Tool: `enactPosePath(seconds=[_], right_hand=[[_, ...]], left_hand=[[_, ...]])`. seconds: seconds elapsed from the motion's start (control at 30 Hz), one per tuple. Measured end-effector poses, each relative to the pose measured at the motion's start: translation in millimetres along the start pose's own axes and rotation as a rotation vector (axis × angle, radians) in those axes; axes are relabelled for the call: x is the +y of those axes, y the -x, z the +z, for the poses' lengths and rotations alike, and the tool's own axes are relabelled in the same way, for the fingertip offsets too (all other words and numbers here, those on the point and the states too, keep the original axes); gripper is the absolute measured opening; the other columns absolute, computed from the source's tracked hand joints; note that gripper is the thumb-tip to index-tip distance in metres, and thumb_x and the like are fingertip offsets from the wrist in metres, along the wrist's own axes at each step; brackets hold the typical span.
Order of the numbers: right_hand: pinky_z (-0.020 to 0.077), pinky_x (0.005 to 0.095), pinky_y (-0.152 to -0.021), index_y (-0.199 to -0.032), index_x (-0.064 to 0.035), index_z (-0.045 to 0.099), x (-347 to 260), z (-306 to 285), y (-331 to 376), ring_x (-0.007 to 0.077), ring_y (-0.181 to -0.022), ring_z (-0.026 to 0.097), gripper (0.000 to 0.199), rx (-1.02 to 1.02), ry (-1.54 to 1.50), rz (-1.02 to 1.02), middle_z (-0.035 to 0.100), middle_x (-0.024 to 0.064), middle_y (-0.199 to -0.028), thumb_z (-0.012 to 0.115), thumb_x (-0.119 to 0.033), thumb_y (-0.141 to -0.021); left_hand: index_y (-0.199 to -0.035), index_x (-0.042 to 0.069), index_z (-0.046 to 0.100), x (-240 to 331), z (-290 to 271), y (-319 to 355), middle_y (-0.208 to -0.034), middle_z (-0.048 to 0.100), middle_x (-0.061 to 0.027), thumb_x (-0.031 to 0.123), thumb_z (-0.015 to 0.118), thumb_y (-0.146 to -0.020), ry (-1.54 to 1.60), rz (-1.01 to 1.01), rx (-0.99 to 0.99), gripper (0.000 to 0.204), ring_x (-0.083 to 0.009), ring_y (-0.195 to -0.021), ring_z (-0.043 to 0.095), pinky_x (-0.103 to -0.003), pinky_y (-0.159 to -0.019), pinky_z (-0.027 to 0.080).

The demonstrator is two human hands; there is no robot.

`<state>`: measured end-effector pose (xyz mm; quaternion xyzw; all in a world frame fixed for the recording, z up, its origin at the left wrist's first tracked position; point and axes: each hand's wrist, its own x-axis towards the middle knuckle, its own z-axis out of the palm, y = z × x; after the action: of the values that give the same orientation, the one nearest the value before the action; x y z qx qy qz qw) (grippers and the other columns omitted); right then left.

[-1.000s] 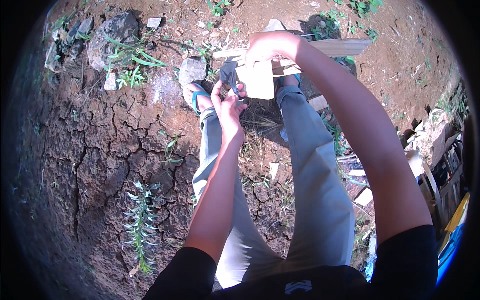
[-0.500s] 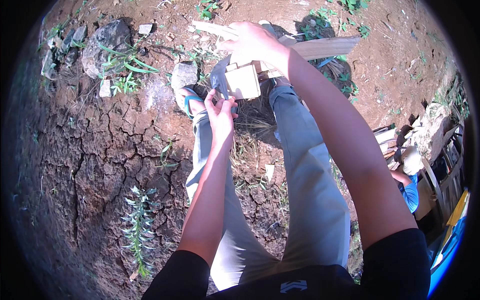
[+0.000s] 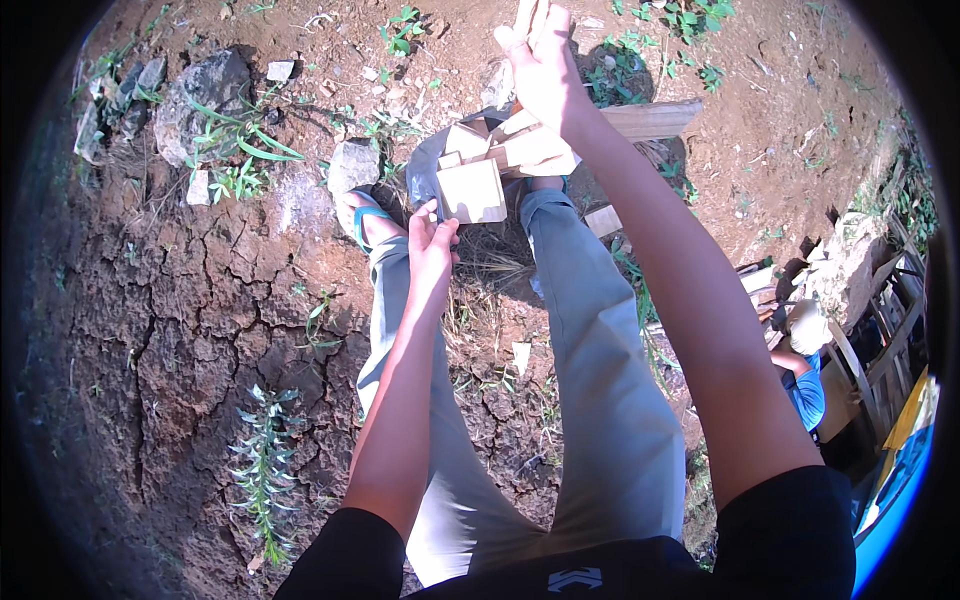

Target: The person picks up wood scraps from the ground and places them into a black plastic bag.

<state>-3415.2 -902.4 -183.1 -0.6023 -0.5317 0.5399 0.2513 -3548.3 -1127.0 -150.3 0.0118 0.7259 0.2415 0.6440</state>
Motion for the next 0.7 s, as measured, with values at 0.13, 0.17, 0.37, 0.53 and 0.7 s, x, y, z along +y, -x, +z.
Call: enactPosePath(seconds=[0.13,0.17,0.37,0.53,0.7], right_hand=[[0.0500,0.0363,-0.065,-0.117,-0.0047,0.026,98.1,10.4,0.0,0.0221,-0.079,0.058,0.036,0.074,-0.094,0.246,0.054,0.0157,-0.095,0.054,-0.011,-0.096],[0.0503,0.0375,-0.069,-0.117,-0.0044,0.027,109.0,13.1,0.7,0.0240,-0.081,0.060,0.035,0.070,-0.175,0.294,0.056,0.0169,-0.095,0.054,-0.009,-0.094],[0.0519,0.0375,-0.084,-0.119,0.0016,0.047,67.6,20.8,10.5,0.0314,-0.101,0.066,0.042,0.031,0.430,0.401,0.066,0.0229,-0.105,0.062,-0.010,-0.081],[0.0543,0.0371,-0.078,-0.101,0.0067,0.066,41.4,9.9,-1.9,0.0315,-0.090,0.070,0.035,-0.244,0.522,0.614,0.069,0.0235,-0.095,0.068,-0.011,-0.072],[0.0543,0.0371,-0.074,-0.092,0.0082,0.068,57.5,4.0,-29.3,0.0297,-0.084,0.070,0.030,-0.558,0.734,0.379,0.069,0.0219,-0.090,0.074,-0.011,-0.070]], left_hand=[[-0.138,0.006,0.041,0.5,14.1,-4.2,-0.094,0.054,-0.0014,0.021,0.057,-0.091,0.046,0.015,-0.048,0.052,-0.0090,-0.081,0.051,-0.023,-0.063,0.043],[-0.138,0.005,0.041,-2.6,11.9,-5.0,-0.093,0.055,-0.0016,0.021,0.057,-0.091,0.043,0.019,-0.041,0.053,-0.0088,-0.081,0.051,-0.023,-0.063,0.043],[-0.138,0.005,0.041,-3.5,4.3,-2.7,-0.093,0.055,-0.0011,0.021,0.058,-0.091,0.047,0.000,-0.009,0.052,-0.0086,-0.081,0.051,-0.023,-0.061,0.043],[-0.138,0.006,0.041,-5.2,7.8,-3.4,-0.096,0.054,-0.0019,0.020,0.057,-0.092,0.078,0.006,-0.016,0.050,-0.0089,-0.081,0.051,-0.023,-0.063,0.042],[-0.138,0.007,0.041,-3.8,10.3,-4.0,-0.099,0.054,-0.0019,0.018,0.057,-0.091,0.099,0.011,-0.023,0.050,-0.0089,-0.083,0.051,-0.024,-0.064,0.043]])
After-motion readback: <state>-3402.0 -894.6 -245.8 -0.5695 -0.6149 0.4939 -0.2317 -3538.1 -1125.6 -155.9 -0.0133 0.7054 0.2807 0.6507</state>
